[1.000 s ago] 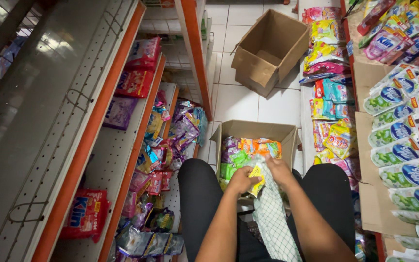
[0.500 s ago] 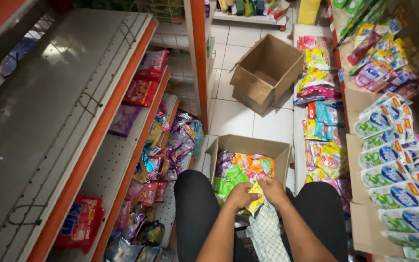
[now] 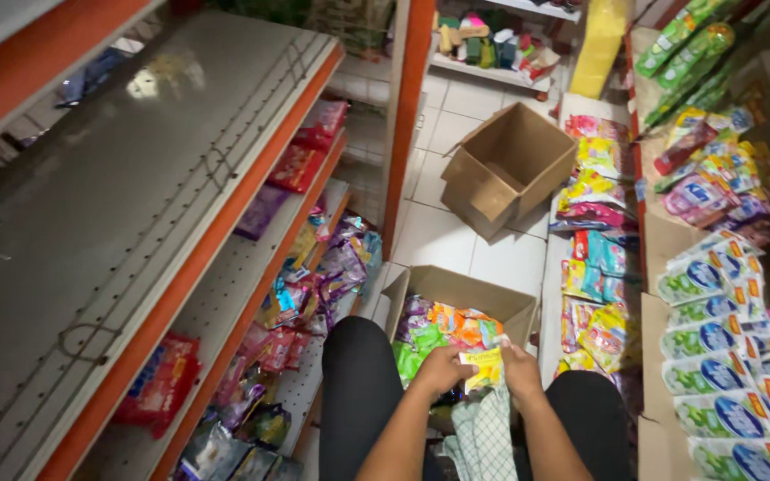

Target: The person sits on the floor of a store aisle and uses a handheld barcode scanner to scan packages of food items taken from a cardboard box. After scanning, the person places the items onto the adjacent metal shelves.

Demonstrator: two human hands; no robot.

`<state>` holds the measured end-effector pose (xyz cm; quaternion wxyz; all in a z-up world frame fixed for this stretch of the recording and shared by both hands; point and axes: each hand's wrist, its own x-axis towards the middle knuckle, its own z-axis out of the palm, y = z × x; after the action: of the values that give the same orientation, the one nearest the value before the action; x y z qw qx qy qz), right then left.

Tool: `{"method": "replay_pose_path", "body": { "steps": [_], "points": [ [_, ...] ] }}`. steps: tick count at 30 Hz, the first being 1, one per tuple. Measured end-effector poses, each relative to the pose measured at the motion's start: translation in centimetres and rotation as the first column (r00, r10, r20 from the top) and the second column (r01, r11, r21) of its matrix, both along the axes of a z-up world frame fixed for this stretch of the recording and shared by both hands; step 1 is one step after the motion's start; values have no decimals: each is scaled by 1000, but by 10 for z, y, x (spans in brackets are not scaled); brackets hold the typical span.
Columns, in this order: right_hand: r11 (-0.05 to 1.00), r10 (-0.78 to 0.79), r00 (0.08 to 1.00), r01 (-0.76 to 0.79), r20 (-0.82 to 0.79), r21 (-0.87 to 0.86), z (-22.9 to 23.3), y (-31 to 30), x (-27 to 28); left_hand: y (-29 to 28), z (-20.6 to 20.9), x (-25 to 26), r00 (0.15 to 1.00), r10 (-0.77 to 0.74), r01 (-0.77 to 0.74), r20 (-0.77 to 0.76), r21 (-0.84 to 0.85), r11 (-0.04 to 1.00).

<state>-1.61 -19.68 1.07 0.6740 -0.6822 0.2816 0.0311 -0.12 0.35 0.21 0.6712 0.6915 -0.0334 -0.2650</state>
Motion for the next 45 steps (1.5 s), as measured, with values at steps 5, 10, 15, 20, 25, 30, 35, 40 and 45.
{"method": "replay_pose_path", "body": {
  "steps": [5, 10, 15, 20, 25, 30, 35, 40, 45],
  "points": [
    [957, 64, 996, -43, 64, -288, 4, 3, -3, 5, 0, 3, 990, 102, -122, 98, 230, 966],
    [958, 11, 997, 12, 79, -287, 12, -5, -4, 6, -3, 7, 946, 289, -307, 146, 123, 944],
    [944, 250, 964, -223, 87, -242, 9, -1, 0, 8, 24, 1, 965, 215, -198, -153, 117, 973],
    [923, 271, 959, -283, -84, -259, 2, 8, -4, 9, 30, -2, 966, 185, -177, -178, 59, 982],
    [880, 429, 902, -431, -59, -198, 1, 5, -1, 7, 9, 5, 943, 284, -285, -176, 22, 958],
    [906, 308, 946, -323, -99, -272, -8, 4, -3, 2, -6, 8, 923, 272, -340, -274, -244, 908],
    [963, 258, 966, -258, 13, 82, -12, 3, -1, -1, -14, 14, 890, 287, -389, -354, -263, 883],
    [926, 355, 935, -353, 8, 131, 0, 13, -2, 5, -10, 14, 905, 278, -370, -322, -276, 887],
    [906, 399, 917, -393, -9, 153, -7, 12, -3, 5, 8, 11, 916, 272, -336, -294, -196, 921]
  ]
}}
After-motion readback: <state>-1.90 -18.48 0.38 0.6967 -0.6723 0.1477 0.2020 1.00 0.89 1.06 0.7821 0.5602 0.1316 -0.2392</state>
